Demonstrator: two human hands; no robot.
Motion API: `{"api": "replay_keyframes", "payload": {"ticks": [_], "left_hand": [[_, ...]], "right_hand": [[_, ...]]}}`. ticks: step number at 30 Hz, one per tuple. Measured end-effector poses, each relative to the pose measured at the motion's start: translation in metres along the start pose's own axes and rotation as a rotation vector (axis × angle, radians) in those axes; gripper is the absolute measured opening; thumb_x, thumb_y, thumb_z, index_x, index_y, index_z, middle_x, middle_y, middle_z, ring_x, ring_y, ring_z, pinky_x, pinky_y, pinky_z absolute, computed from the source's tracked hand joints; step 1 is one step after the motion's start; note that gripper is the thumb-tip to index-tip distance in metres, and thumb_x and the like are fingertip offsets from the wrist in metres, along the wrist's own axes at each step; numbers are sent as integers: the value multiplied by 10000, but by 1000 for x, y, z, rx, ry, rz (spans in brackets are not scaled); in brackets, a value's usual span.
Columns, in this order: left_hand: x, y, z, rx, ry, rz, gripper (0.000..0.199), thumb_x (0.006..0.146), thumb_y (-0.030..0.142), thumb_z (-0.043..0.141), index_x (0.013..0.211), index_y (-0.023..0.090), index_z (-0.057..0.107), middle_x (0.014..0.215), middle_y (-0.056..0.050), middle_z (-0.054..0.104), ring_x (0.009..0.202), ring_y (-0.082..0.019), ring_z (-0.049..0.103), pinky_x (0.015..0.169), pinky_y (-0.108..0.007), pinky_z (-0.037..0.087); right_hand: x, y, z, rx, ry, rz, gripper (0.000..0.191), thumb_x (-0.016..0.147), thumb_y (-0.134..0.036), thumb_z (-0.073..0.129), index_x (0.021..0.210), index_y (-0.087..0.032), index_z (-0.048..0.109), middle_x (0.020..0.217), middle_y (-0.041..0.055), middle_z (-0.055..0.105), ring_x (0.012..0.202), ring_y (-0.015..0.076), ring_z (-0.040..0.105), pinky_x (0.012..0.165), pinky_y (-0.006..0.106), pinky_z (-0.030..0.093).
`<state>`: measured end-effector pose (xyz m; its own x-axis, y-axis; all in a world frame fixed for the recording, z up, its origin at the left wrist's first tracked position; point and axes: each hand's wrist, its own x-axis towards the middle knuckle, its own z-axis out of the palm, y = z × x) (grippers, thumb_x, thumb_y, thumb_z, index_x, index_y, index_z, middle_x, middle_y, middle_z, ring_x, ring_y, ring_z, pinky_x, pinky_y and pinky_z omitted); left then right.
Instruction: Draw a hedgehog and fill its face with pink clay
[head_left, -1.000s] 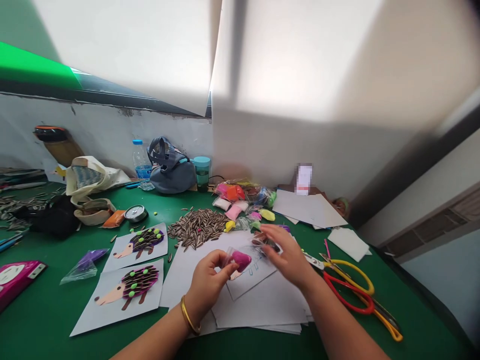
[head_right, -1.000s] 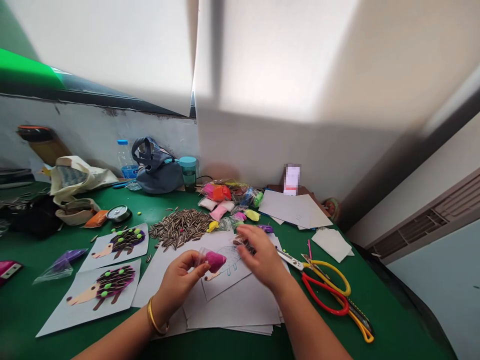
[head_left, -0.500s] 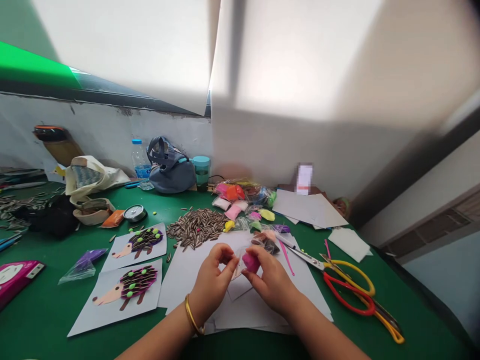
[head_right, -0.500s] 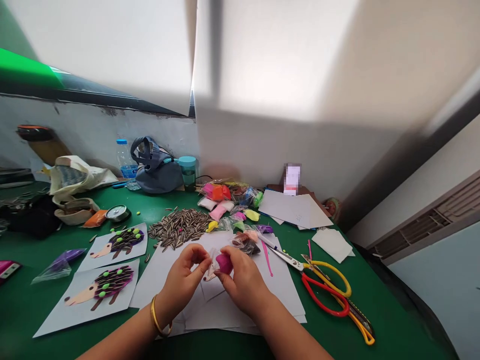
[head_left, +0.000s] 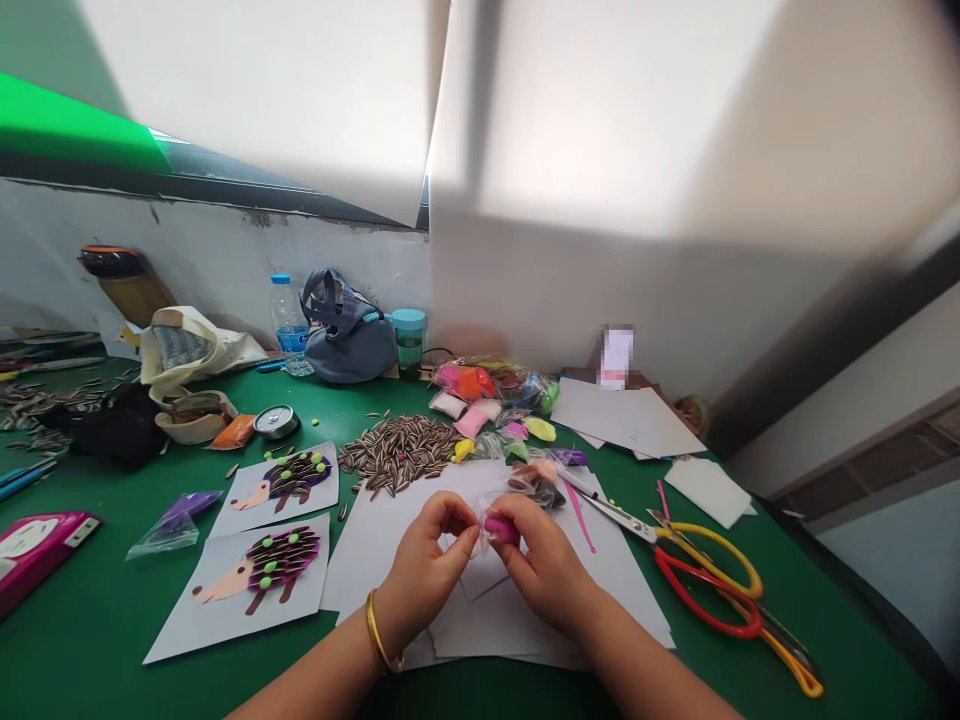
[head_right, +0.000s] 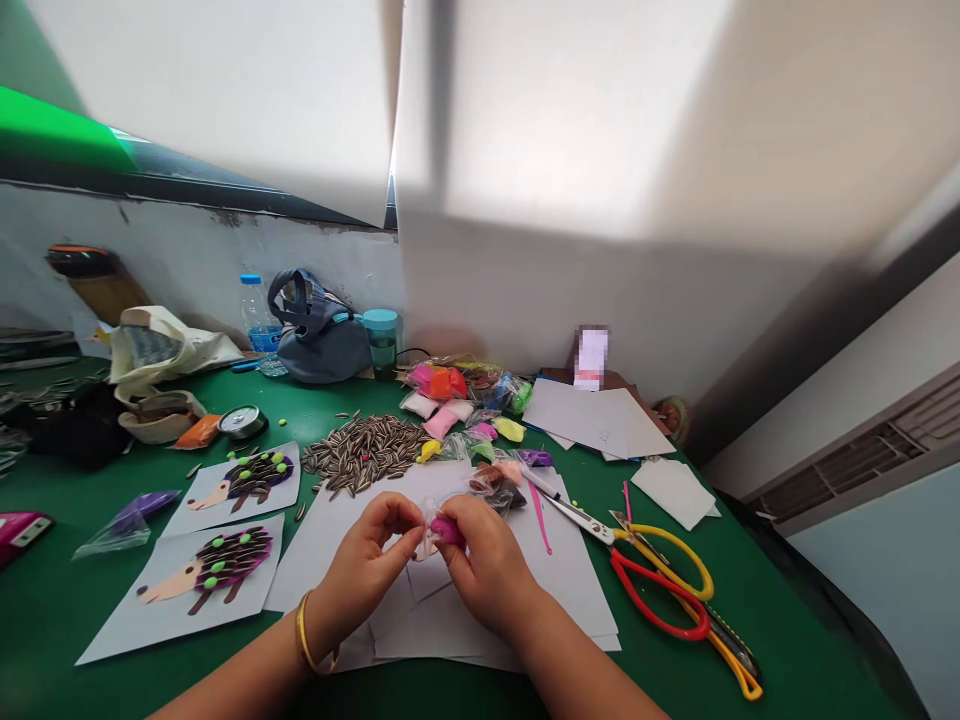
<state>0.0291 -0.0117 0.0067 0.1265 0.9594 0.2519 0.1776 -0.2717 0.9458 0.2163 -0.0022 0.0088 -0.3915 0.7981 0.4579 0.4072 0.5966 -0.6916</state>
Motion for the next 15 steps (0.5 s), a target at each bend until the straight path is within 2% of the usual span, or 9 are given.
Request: {"api": "replay_keyframes", "payload": {"ticks": [3, 8, 15], "left_hand": [[1, -2, 0, -22, 12, -19, 52, 864, 249, 574, 848, 201, 585, 817, -10, 589, 748, -161, 569, 679, -284, 494], [2, -3, 0, -70, -11, -74, 124, 865, 297, 600, 948, 204, 609, 881, -24, 614, 798, -177, 593, 709, -297, 507], [2, -2, 0, -134, -43, -110, 151, 836, 315, 658, 871, 202, 564, 805, 4, 580, 721, -149, 560, 680, -275, 493]], "right_hand": [[0, 0, -1, -11, 30, -35, 129, 933, -210, 505, 1053, -212, 552, 969, 65, 615, 875, 204, 565, 796, 347, 476], [1, 0, -2, -22, 34, -46, 110, 941, -210, 505, 1039, -217, 554, 992, 69, 625, 897, 210, 573, 811, 358, 475], [0, 4, 1, -39, 20, -92, 158, 910, -181, 554, 1060, -227, 563, 1040, 68, 646, 940, 217, 586, 835, 372, 465]]}}
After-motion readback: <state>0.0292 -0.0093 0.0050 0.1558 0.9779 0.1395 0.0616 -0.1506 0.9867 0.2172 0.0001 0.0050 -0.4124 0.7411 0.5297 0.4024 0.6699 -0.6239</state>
